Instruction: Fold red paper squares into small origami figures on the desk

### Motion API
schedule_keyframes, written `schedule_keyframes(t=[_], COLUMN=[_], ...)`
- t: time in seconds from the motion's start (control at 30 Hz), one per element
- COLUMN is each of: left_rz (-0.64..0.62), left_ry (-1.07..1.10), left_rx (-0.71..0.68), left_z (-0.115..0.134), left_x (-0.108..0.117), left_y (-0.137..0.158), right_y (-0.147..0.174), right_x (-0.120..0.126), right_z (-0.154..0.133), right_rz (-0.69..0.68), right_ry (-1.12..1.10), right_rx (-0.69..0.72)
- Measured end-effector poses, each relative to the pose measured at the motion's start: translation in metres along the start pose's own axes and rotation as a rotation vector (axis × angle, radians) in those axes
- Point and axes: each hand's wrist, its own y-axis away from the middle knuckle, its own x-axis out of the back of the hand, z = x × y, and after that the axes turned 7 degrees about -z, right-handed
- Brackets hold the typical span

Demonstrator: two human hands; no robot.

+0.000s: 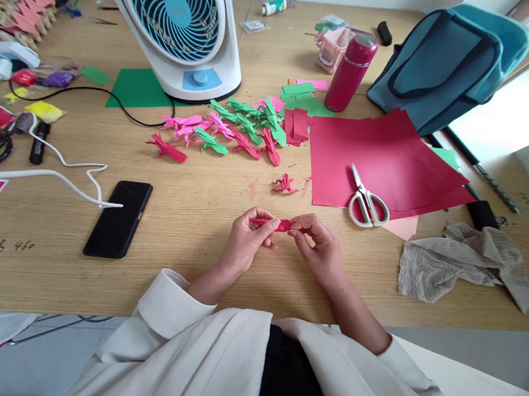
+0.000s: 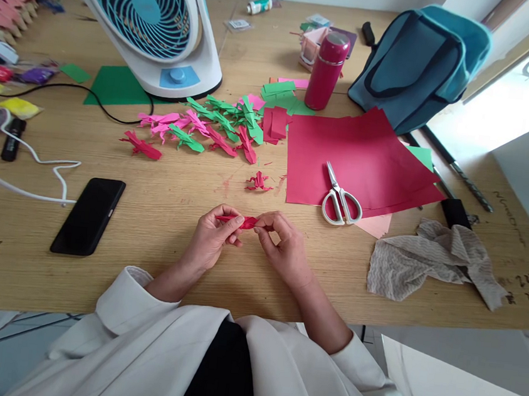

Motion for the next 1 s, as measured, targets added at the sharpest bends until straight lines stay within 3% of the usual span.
schedule_keyframes(t=[0.43,0.8,0.9,1.0], left_rz=[0.015,-0.053,-0.065,-0.089], left_ry=[-0.112,-0.213,-0.290,-0.391], left_rx=[-0.043,-0.166,-0.209,-0.249], left_z=[-0.0012,-0.0018,-0.0006,0.0018], left_x=[-0.0007,0.0039,0.0053,0.0048], left_y=[0.0010,0.0004,0.0009,0.0035], right_y=[0.0037,0.0058,0.0051,0.0024], right_x=[-0.0045,-0.0015,-0.0008,0.0018], right_z=[0.0052,0.0005,-0.0007,-0.0028], right_rz=[0.078,0.083,0.105,0.014], right_ry=[-0.207,-0.117,-0.260,-0.426], right_rx=[-0.142,-0.114,-0.145,-0.213])
